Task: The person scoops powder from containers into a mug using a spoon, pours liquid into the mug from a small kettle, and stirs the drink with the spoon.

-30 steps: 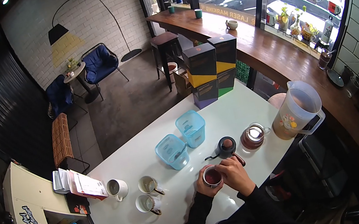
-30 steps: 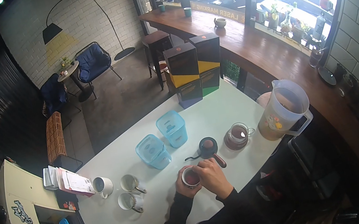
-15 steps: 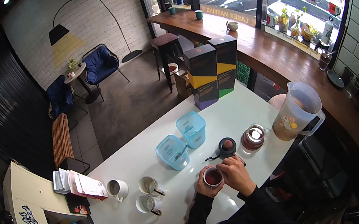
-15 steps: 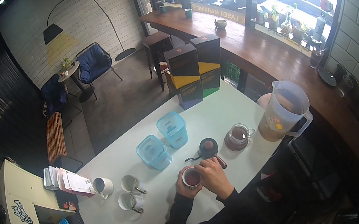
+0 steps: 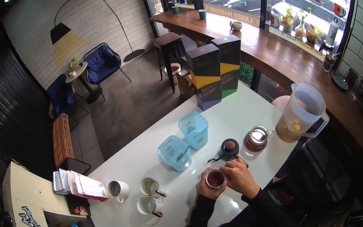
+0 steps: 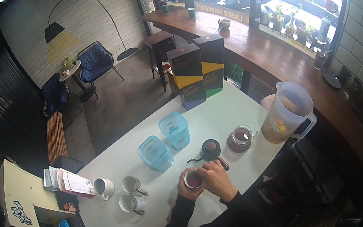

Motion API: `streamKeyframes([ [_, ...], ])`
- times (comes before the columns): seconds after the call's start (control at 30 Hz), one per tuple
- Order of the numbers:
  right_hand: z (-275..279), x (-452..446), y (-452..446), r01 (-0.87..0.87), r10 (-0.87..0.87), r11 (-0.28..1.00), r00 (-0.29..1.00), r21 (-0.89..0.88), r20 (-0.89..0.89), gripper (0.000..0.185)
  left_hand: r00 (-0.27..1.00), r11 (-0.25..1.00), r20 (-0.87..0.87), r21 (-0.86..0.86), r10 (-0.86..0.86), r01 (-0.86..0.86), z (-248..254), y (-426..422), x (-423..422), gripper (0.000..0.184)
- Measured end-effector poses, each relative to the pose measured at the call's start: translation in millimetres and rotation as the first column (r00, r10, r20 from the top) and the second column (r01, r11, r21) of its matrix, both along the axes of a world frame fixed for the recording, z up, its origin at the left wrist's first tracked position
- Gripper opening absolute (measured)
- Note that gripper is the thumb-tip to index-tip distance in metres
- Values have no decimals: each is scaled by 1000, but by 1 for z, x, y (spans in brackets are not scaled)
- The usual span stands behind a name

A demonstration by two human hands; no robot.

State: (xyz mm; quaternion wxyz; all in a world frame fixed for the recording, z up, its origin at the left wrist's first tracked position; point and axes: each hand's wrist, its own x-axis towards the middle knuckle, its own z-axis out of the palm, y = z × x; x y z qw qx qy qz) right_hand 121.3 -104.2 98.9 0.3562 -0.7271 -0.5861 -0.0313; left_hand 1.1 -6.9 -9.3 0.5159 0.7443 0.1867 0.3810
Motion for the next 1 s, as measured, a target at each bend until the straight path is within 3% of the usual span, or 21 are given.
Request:
streamKeyframes([
  [0.07,-2,1,-1,-13,12,999,1000,-41,-8,12,1000,1000,15,-30,-9,10,-2,0,1,77],
  [0.13,-12,1,0,-112,102,991,987,-74,-128,13,999,999,38,-40,-28,29,-4,0,1,77],
  [0.27,-16,-3,5,-60,57,998,989,-14,-137,11,1000,1000,21,-5,-12,12,-2,0,0,78],
  [0.37,-5,-2,5,25,-23,998,999,58,-32,10,1000,1000,12,24,1,-2,1,0,0,78],
  [0.43,-2,1,0,51,-52,998,999,21,6,9,1000,998,12,-61,-17,18,1,-2,0,79],
  [0.53,1,-1,-4,-25,18,996,997,-86,-76,8,1000,1000,13,-18,-14,14,-3,0,1,79],
  [0.63,-7,-6,1,-100,98,995,985,-7,-139,13,999,1000,45,-5,-26,26,-1,1,1,79],
  [0.87,-1,-2,1,21,-20,998,1000,58,-23,10,1000,999,14,45,9,-9,1,0,1,80],
  [1.0,0,0,-3,-50,47,997,998,-55,-51,11,999,999,30,-27,-25,26,1,0,0,79],
])
